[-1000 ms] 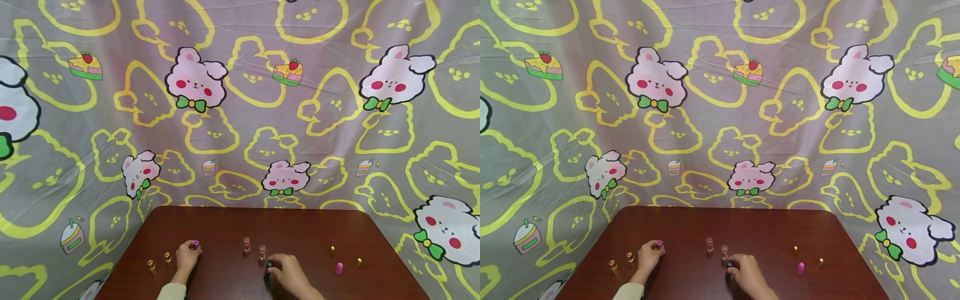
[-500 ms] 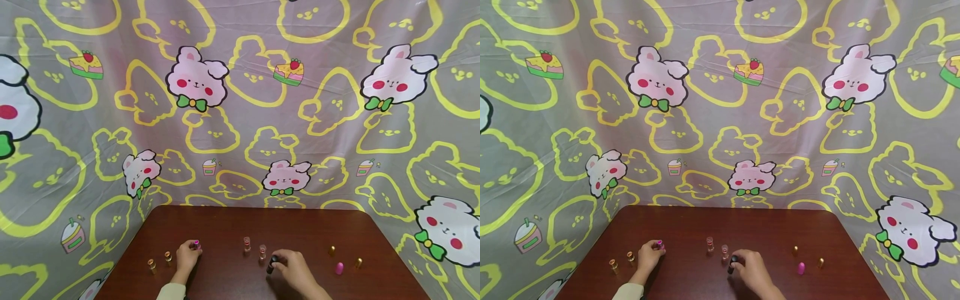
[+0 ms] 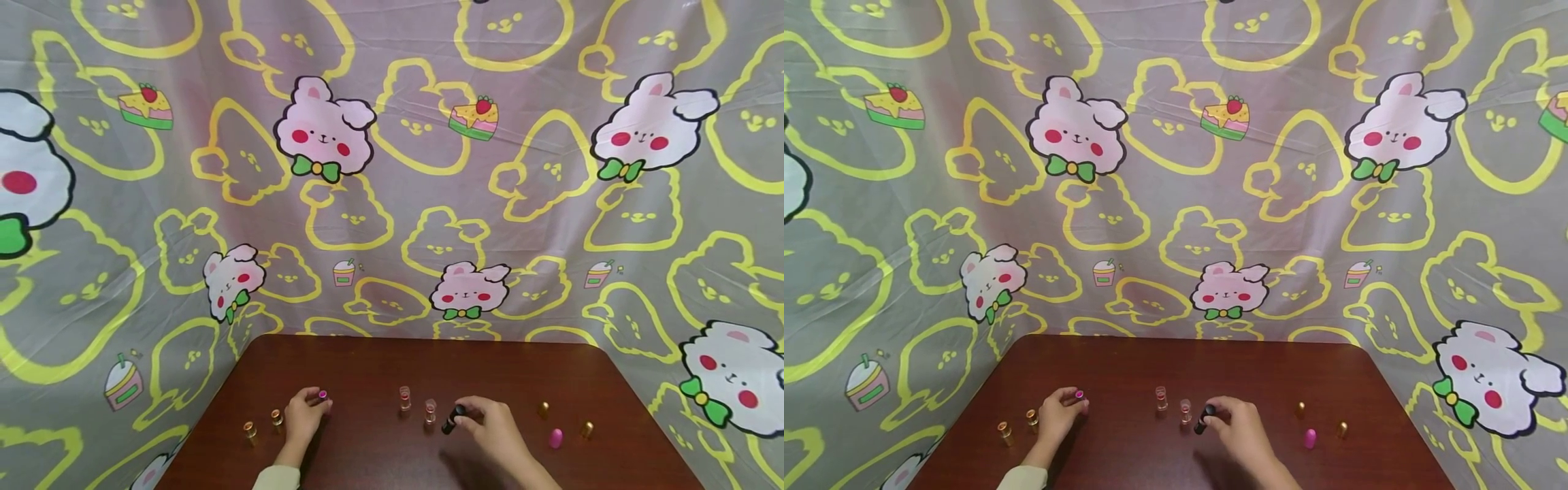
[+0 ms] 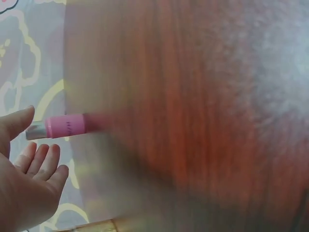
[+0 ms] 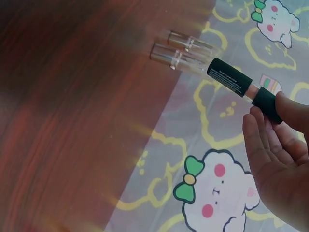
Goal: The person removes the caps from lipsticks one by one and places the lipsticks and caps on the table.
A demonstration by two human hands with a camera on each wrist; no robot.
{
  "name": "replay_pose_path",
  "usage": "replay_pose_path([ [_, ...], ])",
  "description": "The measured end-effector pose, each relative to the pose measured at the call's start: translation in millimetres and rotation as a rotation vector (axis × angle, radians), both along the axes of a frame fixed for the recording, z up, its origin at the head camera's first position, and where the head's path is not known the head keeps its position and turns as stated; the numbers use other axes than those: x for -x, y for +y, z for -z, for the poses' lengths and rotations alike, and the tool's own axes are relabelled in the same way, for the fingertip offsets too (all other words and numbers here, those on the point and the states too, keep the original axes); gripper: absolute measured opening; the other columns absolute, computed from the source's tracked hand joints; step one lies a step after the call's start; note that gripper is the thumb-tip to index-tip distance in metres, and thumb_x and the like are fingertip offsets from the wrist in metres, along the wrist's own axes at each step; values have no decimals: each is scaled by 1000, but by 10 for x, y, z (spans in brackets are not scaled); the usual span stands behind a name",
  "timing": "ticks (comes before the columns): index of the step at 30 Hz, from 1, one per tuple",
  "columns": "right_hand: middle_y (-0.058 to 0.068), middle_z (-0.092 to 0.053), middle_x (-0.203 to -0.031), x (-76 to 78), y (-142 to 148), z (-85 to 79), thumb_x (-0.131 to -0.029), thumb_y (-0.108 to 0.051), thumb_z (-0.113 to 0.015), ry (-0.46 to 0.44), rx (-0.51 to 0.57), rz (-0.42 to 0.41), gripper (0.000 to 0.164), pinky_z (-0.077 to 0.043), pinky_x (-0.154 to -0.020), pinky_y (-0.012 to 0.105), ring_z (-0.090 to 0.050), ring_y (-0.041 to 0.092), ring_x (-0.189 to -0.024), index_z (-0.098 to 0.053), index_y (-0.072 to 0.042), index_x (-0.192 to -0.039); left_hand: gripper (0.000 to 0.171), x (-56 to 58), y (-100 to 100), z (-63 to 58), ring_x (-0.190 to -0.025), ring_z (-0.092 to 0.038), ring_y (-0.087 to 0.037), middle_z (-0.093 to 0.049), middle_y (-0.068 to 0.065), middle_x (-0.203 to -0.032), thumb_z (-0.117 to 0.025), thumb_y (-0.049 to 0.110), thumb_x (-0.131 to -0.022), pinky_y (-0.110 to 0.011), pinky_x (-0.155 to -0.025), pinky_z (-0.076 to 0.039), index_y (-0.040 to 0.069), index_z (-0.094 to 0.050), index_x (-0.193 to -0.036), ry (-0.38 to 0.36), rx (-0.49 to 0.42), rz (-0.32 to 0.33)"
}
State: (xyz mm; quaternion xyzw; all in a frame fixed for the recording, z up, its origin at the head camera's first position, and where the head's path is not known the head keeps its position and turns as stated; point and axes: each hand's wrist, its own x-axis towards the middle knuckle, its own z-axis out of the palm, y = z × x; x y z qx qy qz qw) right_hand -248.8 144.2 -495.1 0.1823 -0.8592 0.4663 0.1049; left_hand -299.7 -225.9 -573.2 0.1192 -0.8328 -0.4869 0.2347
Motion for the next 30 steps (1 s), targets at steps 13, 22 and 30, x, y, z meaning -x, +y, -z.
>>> replay_pose_path([
  [13,-5,-71,-80,3,54,-239,-80,-1,-77,-27,155,147,23,-53,-64,24,-67,10,-72,-73,-13,-99,40,-34,63,-301,-73,-70,-25,-68,-23,-106,-84,11,-76,-48,-81,-51,-4,-67,-109,63,39,-16],
  [22,0,-71,-84,-10,74,-374,-82,-7,-77,-6,282,151,23,-53,-72,21,-67,10,-79,-72,-6,-105,41,-61,250,-566,-47,-60,-33,-66,-23,-112,-83,9,-76,-27,-39,-46,-2,-67,-111,126,-53,33],
  [30,10,-72,-93,17,76,-466,-85,-8,-75,-28,413,141,26,-52,-76,19,-68,12,-86,-70,-1,-110,37,-96,451,-753,-103,-64,-34,-70,-18,-105,-85,7,-73,-50,-89,-49,-2,-69,-106,248,-15,79],
])
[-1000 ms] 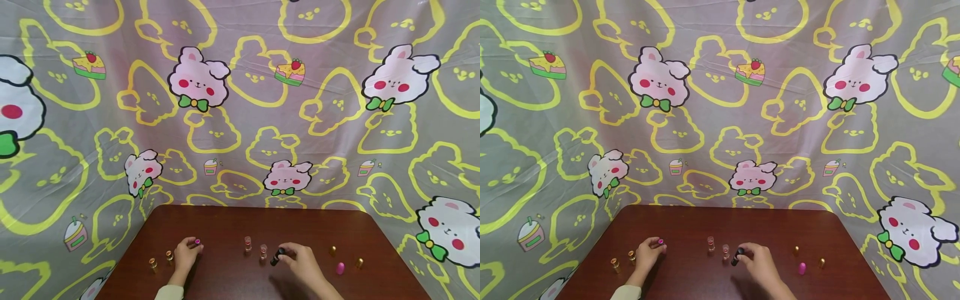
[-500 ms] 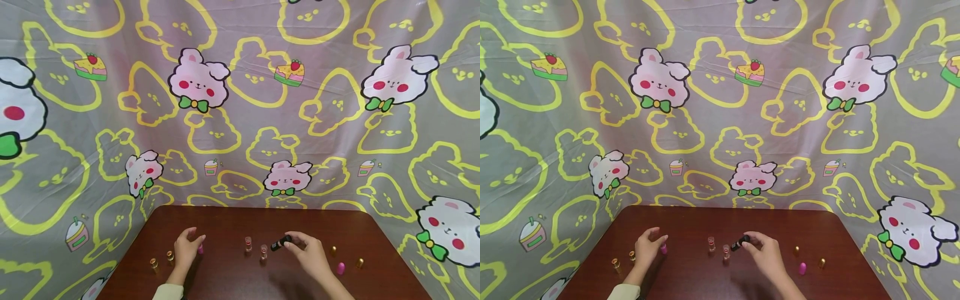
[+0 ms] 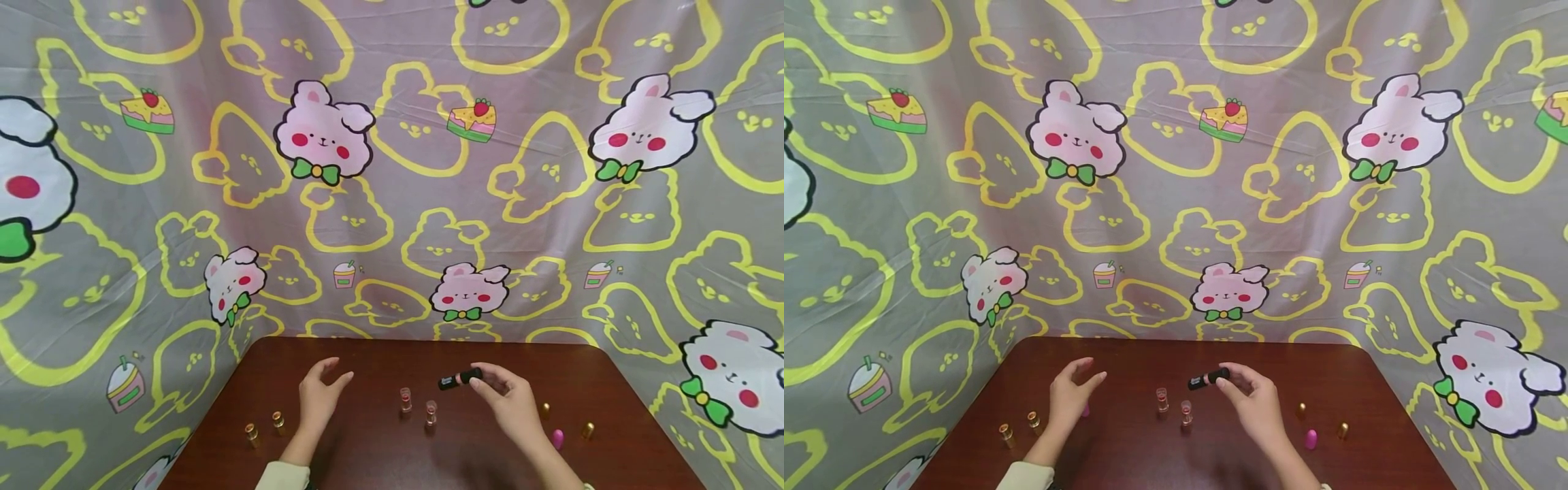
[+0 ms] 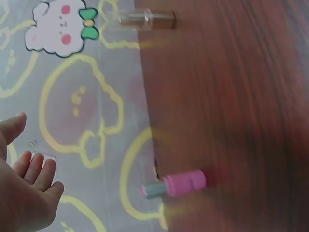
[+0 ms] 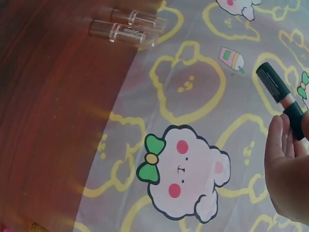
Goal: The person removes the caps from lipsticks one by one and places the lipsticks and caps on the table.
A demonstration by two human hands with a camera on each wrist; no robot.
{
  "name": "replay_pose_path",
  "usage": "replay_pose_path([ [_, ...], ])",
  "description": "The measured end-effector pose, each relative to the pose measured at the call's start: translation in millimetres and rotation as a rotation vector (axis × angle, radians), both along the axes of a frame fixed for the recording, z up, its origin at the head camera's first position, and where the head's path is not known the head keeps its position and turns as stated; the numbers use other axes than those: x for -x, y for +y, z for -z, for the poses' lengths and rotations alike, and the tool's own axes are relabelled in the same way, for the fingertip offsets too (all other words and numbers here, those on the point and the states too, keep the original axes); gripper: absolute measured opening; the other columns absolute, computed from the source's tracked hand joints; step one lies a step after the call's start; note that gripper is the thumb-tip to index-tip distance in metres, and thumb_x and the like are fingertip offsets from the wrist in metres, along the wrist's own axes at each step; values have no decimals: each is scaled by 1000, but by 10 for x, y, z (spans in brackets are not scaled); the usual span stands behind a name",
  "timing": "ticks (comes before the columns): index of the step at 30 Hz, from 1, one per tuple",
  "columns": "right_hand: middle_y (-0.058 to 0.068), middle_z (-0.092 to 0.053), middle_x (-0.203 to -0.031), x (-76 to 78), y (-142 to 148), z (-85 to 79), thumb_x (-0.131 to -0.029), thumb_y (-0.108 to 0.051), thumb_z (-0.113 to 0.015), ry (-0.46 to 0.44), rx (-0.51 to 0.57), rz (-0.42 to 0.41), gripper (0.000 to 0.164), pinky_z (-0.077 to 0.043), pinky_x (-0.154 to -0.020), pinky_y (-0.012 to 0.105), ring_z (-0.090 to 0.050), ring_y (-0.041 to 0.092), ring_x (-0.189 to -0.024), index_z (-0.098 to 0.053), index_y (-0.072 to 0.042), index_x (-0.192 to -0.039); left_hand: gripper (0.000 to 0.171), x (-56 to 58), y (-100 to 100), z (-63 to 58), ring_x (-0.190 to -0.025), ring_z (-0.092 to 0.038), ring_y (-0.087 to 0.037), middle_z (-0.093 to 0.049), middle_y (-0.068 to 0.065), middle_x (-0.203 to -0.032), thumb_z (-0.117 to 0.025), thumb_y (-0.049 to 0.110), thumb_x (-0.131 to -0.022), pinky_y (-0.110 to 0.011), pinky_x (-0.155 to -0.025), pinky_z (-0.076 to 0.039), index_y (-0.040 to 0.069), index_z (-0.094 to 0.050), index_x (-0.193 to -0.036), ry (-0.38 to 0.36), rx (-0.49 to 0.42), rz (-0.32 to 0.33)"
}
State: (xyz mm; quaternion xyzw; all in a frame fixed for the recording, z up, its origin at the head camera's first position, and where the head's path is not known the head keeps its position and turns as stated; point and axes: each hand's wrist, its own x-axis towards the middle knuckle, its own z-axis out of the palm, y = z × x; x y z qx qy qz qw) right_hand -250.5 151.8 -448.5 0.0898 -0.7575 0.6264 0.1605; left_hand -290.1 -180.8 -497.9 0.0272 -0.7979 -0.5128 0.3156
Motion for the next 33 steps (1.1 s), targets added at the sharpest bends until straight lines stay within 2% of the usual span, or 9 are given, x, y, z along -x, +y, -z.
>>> replay_pose_path([
  [6,11,-73,-97,11,-18,-60,-85,-13,-76,-33,102,-5,31,-53,-78,21,-68,12,-90,-69,1,-112,38,-40,172,-135,-103,-65,-29,-71,-12,-105,-85,11,-74,-46,-88,-49,1,-70,-107,31,1,64],
  [11,11,-73,-95,22,-60,-97,-86,-11,-74,-29,238,-46,34,-54,-81,26,-71,20,-89,-65,6,-114,36,-73,326,-211,-102,-66,-25,-71,-7,-104,-86,13,-74,-43,-88,-51,5,-71,-106,64,-20,126],
  [16,12,-73,-93,32,-100,-104,-89,-3,-69,8,376,-114,31,-54,-82,33,-71,22,-86,-62,11,-115,37,-107,487,-259,-104,-65,-25,-71,-7,-106,-85,13,-74,-44,-90,-50,5,-70,-107,87,-78,234],
  [20,13,-73,-95,38,-126,-109,-91,-1,-66,24,441,-166,28,-53,-85,37,-71,22,-89,-60,12,-116,38,-144,606,-322,-106,-65,-29,-70,-11,-108,-83,7,-75,-45,-93,-48,0,-68,-109,90,-138,320],
  [25,11,-73,-97,48,-168,-140,-92,-2,-64,7,498,-187,25,-51,-87,39,-70,22,-94,-62,7,-116,39,-238,738,-494,-107,-63,-37,-68,-20,-109,-78,-4,-77,-46,-93,-48,-9,-63,-113,99,-218,452],
  [28,9,-73,-97,68,-195,-155,-92,-2,-64,-8,534,-191,22,-51,-87,37,-69,19,-94,-66,2,-114,38,-266,801,-570,-105,-64,-35,-66,-24,-110,-75,-9,-78,-47,-93,-48,-13,-61,-114,111,-276,526],
  [31,8,-73,-96,97,-220,-151,-92,0,-64,-11,571,-205,20,-51,-87,37,-69,18,-94,-69,-5,-111,38,-230,845,-550,-104,-65,-29,-66,-25,-111,-73,-11,-79,-45,-94,-48,-12,-61,-115,104,-336,571],
  [33,8,-73,-96,114,-235,-145,-92,1,-63,-12,591,-210,21,-51,-87,37,-69,17,-94,-70,-7,-109,38,-185,868,-503,-106,-64,-31,-66,-23,-113,-73,-11,-79,-46,-95,-47,-11,-61,-116,93,-373,594],
])
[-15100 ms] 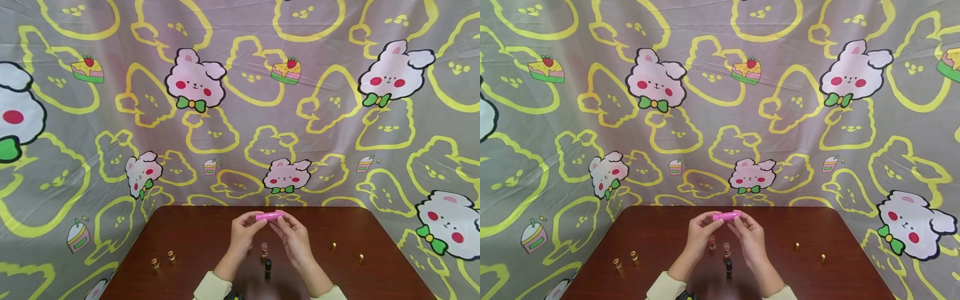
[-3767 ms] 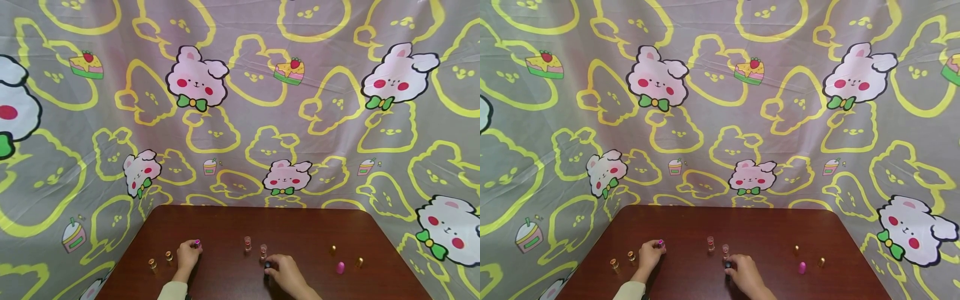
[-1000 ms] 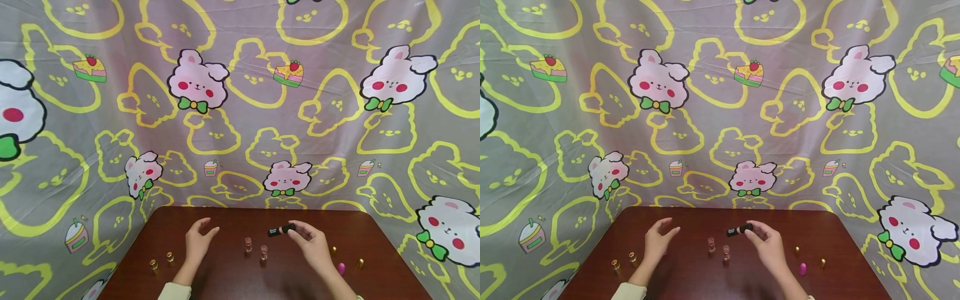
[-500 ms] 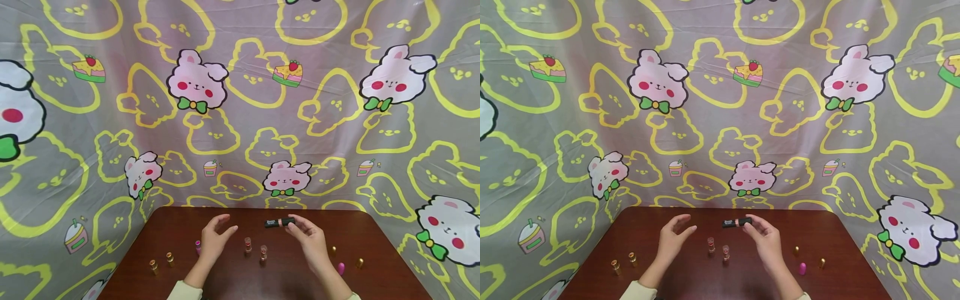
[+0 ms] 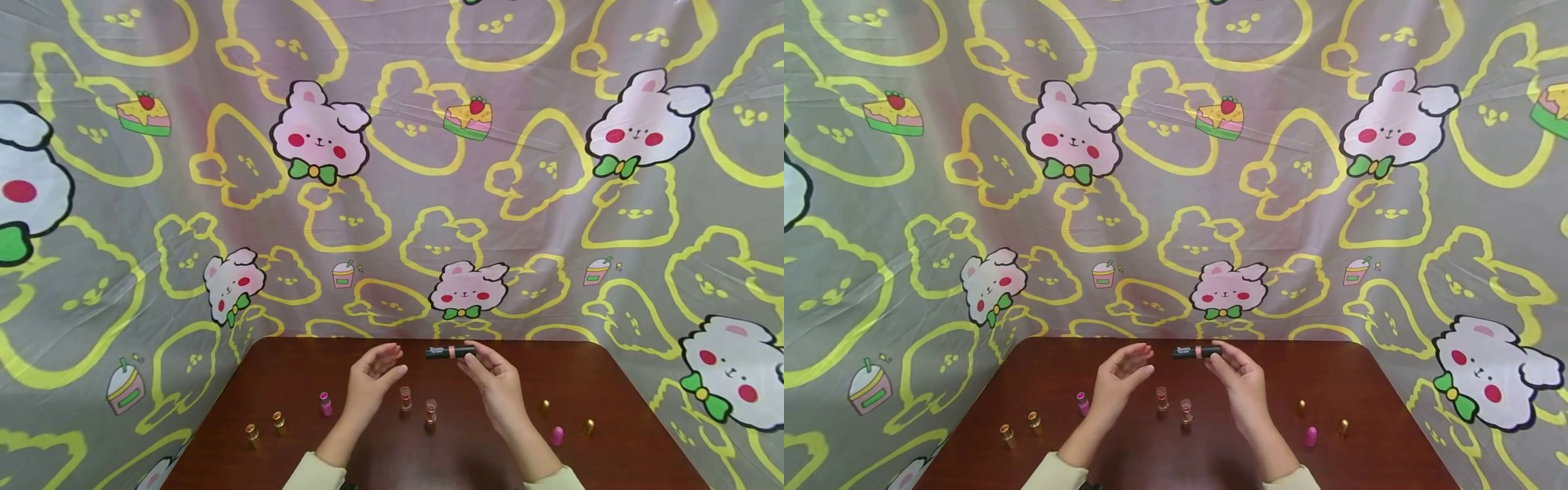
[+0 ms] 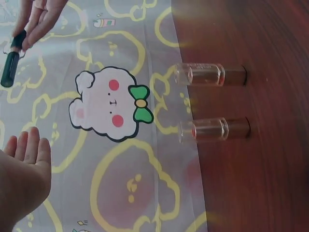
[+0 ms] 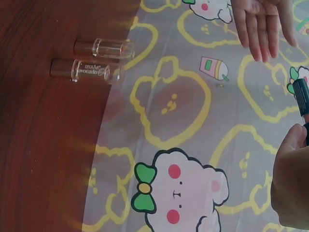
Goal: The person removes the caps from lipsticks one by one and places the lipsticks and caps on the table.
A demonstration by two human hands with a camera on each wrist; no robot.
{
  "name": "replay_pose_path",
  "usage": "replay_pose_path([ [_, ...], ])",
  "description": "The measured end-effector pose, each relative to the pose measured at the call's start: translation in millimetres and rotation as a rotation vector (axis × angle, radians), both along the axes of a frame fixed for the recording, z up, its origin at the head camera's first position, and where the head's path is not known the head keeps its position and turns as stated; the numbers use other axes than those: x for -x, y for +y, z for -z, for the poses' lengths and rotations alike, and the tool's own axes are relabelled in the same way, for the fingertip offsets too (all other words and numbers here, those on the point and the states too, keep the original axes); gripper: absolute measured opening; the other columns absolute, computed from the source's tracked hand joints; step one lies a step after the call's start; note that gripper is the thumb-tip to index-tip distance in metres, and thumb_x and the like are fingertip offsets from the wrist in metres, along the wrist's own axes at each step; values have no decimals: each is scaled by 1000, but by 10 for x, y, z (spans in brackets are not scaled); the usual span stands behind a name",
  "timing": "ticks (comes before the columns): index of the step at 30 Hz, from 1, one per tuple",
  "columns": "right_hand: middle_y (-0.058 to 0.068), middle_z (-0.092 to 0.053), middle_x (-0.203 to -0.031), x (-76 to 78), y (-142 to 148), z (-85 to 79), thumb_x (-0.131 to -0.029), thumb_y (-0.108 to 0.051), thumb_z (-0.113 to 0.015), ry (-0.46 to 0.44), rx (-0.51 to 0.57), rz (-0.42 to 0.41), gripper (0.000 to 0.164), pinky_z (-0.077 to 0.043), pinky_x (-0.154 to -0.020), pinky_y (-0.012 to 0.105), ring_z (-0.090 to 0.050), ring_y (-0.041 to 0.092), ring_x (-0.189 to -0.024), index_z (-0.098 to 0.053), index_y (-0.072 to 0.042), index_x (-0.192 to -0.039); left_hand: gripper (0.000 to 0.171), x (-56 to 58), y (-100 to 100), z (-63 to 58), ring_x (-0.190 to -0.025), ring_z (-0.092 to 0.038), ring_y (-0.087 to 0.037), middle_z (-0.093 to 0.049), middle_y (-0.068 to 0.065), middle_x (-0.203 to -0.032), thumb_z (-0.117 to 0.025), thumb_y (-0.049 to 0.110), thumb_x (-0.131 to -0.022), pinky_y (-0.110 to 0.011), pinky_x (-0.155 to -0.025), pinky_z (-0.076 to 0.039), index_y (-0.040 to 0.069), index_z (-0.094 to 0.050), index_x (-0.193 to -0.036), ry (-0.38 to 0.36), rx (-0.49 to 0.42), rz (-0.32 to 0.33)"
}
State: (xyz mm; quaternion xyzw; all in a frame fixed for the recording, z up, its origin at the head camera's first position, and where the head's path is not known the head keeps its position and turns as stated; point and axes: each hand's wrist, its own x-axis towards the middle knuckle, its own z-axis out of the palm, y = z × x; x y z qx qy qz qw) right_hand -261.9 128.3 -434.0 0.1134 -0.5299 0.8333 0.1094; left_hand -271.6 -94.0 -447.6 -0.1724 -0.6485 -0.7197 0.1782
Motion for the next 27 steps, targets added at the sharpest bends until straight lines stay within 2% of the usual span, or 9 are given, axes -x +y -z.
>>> replay_pose_path([
  [2,8,-73,-97,16,-15,5,-92,2,-63,-7,13,0,22,-51,-87,38,-69,18,-94,-70,-7,-111,38,24,21,25,-108,-63,-37,-66,-23,-113,-73,-9,-80,-46,-94,-47,-10,-62,-116,-1,-16,25],
  [5,6,-73,-97,38,-31,15,-92,0,-64,-25,13,3,27,-51,-88,38,-69,17,-93,-65,3,-119,38,40,58,37,-109,-59,-46,-65,-24,-114,-73,-6,-82,-45,-93,-48,-10,-61,-117,16,-29,58],
  [7,6,-72,-98,53,-39,28,-92,-2,-65,-27,11,1,35,-51,-88,38,-69,17,-93,-58,11,-124,37,44,86,32,-109,-59,-46,-64,-26,-114,-72,-6,-83,-40,-91,-50,-11,-60,-117,18,-40,77],
  [10,5,-71,-99,79,-52,55,-92,-6,-66,-12,7,-12,43,-51,-88,37,-69,17,-93,-53,15,-127,37,44,129,7,-108,-62,-38,-64,-28,-114,-72,-5,-83,-34,-88,-52,-12,-60,-117,9,-55,103],
  [14,5,-70,-101,78,-90,36,-92,-6,-66,-31,32,-17,35,-52,-87,35,-69,18,-94,-60,9,-123,36,38,188,-37,-102,-66,-24,-63,-30,-113,-71,-6,-83,-34,-86,-53,-13,-60,-116,-13,-76,127],
  [18,4,-70,-102,56,-136,-23,-92,-1,-64,-110,77,-15,23,-52,-87,34,-69,18,-93,-70,-3,-114,35,25,243,-83,-99,-67,-25,-65,-29,-110,-72,-6,-83,-33,-84,-54,-13,-61,-115,-38,-85,106],
  [21,3,-70,-104,45,-151,-34,-92,1,-63,-121,91,-20,22,-52,-87,34,-68,17,-93,-71,-6,-111,35,18,275,-106,-97,-67,-24,-67,-25,-107,-72,-5,-83,-31,-84,-54,-13,-61,-115,-54,-89,96],
  [24,3,-70,-103,38,-156,-32,-92,1,-63,-112,87,-22,25,-52,-86,34,-69,17,-93,-67,1,-117,34,17,297,-115,-93,-68,-15,-68,-20,-103,-72,-4,-83,-30,-83,-54,-12,-62,-115,-62,-92,97],
  [27,5,-69,-103,32,-159,-30,-93,0,-63,-122,71,-25,32,-52,-87,34,-69,19,-94,-60,9,-123,34,14,318,-128,-91,-67,-14,-68,-18,-102,-72,-4,-83,-29,-83,-54,-11,-63,-115,-67,-92,96],
])
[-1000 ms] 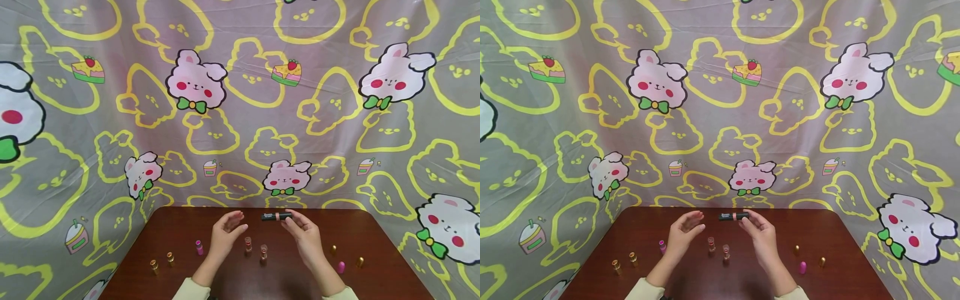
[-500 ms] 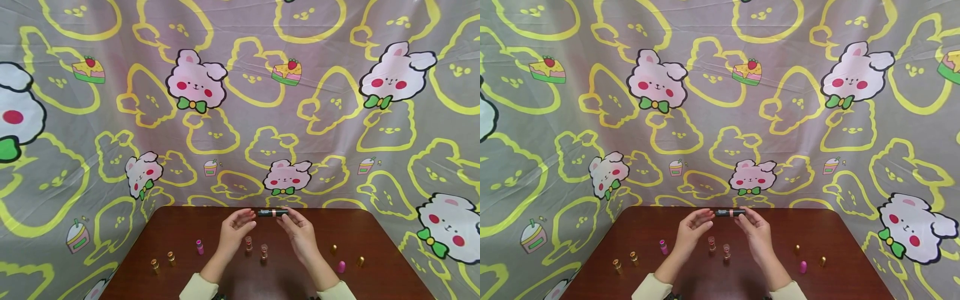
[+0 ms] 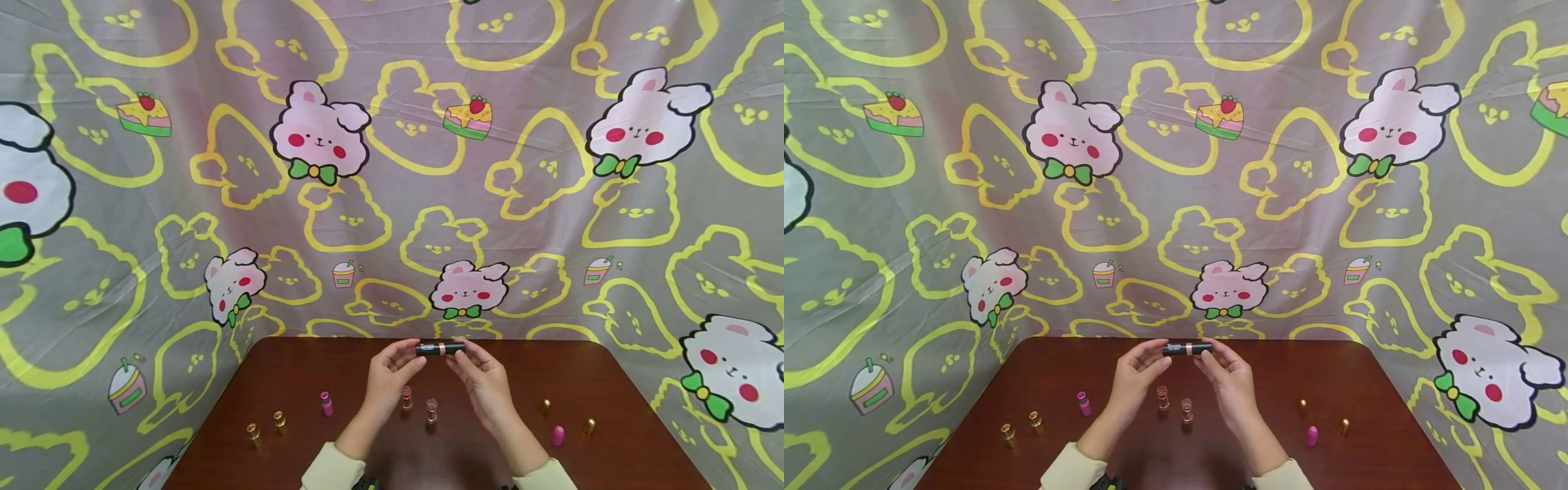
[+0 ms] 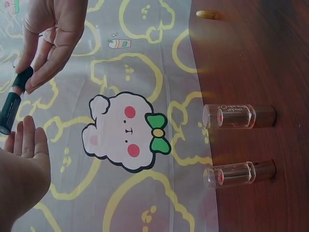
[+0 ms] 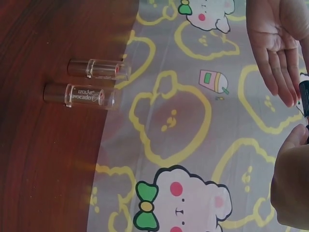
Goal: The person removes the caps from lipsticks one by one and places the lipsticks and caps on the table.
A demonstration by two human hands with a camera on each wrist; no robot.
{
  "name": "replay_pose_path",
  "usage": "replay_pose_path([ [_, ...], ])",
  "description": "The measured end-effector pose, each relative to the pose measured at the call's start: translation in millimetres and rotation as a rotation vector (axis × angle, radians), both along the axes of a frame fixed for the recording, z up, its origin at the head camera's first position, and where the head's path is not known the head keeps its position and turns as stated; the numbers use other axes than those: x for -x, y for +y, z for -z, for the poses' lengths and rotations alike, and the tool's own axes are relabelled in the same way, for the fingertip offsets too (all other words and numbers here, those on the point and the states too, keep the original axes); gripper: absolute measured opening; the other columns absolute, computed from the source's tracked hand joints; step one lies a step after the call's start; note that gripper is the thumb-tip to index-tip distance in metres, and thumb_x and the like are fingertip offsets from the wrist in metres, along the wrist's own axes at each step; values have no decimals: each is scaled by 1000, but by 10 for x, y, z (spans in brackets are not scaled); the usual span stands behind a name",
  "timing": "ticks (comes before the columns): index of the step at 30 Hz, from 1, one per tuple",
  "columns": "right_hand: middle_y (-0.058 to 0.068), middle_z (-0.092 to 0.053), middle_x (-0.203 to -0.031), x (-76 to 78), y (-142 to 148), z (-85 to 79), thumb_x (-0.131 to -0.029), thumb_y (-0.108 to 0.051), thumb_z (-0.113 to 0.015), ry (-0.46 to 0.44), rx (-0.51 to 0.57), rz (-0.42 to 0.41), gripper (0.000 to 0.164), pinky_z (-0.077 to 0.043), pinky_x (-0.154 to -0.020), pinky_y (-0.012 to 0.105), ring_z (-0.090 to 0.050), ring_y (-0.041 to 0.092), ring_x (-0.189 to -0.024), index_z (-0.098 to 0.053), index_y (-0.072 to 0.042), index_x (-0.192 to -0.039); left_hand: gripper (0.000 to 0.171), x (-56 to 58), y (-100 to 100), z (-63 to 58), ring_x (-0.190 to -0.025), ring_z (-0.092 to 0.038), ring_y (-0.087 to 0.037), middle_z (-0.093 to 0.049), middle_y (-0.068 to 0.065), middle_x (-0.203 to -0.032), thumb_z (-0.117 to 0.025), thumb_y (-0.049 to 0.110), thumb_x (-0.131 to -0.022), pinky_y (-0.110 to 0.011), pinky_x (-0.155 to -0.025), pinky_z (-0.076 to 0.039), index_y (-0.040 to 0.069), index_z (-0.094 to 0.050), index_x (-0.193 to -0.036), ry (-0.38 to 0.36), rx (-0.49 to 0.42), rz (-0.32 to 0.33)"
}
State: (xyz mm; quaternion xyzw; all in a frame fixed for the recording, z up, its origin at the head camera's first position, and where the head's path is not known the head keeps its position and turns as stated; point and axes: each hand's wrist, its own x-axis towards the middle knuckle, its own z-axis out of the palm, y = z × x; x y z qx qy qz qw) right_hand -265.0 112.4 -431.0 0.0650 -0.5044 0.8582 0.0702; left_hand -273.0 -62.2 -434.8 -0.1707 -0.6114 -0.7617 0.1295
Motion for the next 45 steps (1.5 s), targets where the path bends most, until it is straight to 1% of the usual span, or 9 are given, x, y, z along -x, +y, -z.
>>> replay_pose_path([
  [5,7,-69,-103,-15,-11,5,-92,-1,-64,-27,-16,-7,32,-52,-88,34,-68,21,-96,-61,7,-123,33,-1,25,-12,-91,-67,-14,-68,-18,-100,-72,-3,-84,-27,-83,-53,-10,-63,-115,-7,9,-6],
  [9,10,-69,-101,-15,-26,24,-92,0,-64,-24,-12,-8,30,-51,-88,36,-68,22,-96,-62,7,-121,33,2,34,-9,-92,-66,-14,-69,-15,-99,-72,-4,-84,-26,-83,-53,-12,-63,-115,-31,9,-10],
  [12,10,-69,-101,-11,-37,38,-92,0,-64,-20,-9,-9,33,-50,-89,37,-68,21,-95,-59,9,-123,33,6,37,-5,-92,-66,-14,-69,-14,-100,-71,-4,-84,-25,-83,-53,-11,-63,-115,-49,11,-16],
  [18,9,-69,-99,-19,-55,39,-92,-2,-64,-14,-6,-16,38,-49,-91,39,-68,22,-95,-54,13,-126,30,2,41,-11,-94,-66,-16,-69,-15,-102,-71,-4,-85,-26,-83,-53,-9,-65,-114,-54,7,-19],
  [25,10,-69,-99,-30,-58,35,-92,-1,-64,-21,-14,-12,36,-51,-89,37,-67,24,-96,-55,13,-125,27,-23,38,-20,-92,-67,-15,-69,-18,-101,-73,0,-84,-27,-83,-53,-7,-67,-110,-33,31,-39],
  [31,8,-68,-99,-32,-64,58,-92,-1,-64,-15,-47,2,32,-50,-89,37,-68,20,-93,-59,11,-121,25,-42,37,-17,-86,-66,-12,-69,-15,-97,-73,1,-85,-25,-80,-53,-8,-67,-108,-26,18,-43],
  [35,6,-67,-97,-35,-73,72,-92,-1,-64,21,-55,7,30,-52,-86,33,-69,16,-90,-60,10,-119,24,-52,39,-7,-82,-66,-11,-69,-13,-94,-73,-1,-84,-24,-76,-53,-8,-67,-107,-13,16,-55],
  [39,5,-67,-95,-40,-76,84,-92,-2,-65,58,-66,12,27,-52,-85,32,-69,16,-88,-62,8,-117,24,-52,40,12,-82,-66,-11,-70,-12,-93,-73,0,-84,-23,-74,-54,-9,-67,-106,-4,23,-64],
  [45,4,-68,-96,-33,-71,96,-92,0,-63,68,-108,25,34,-52,-86,32,-70,17,-89,-55,15,-122,24,-54,39,22,-80,-67,-13,-71,-11,-90,-75,3,-83,-23,-72,-53,-7,-69,-104,6,29,-69],
])
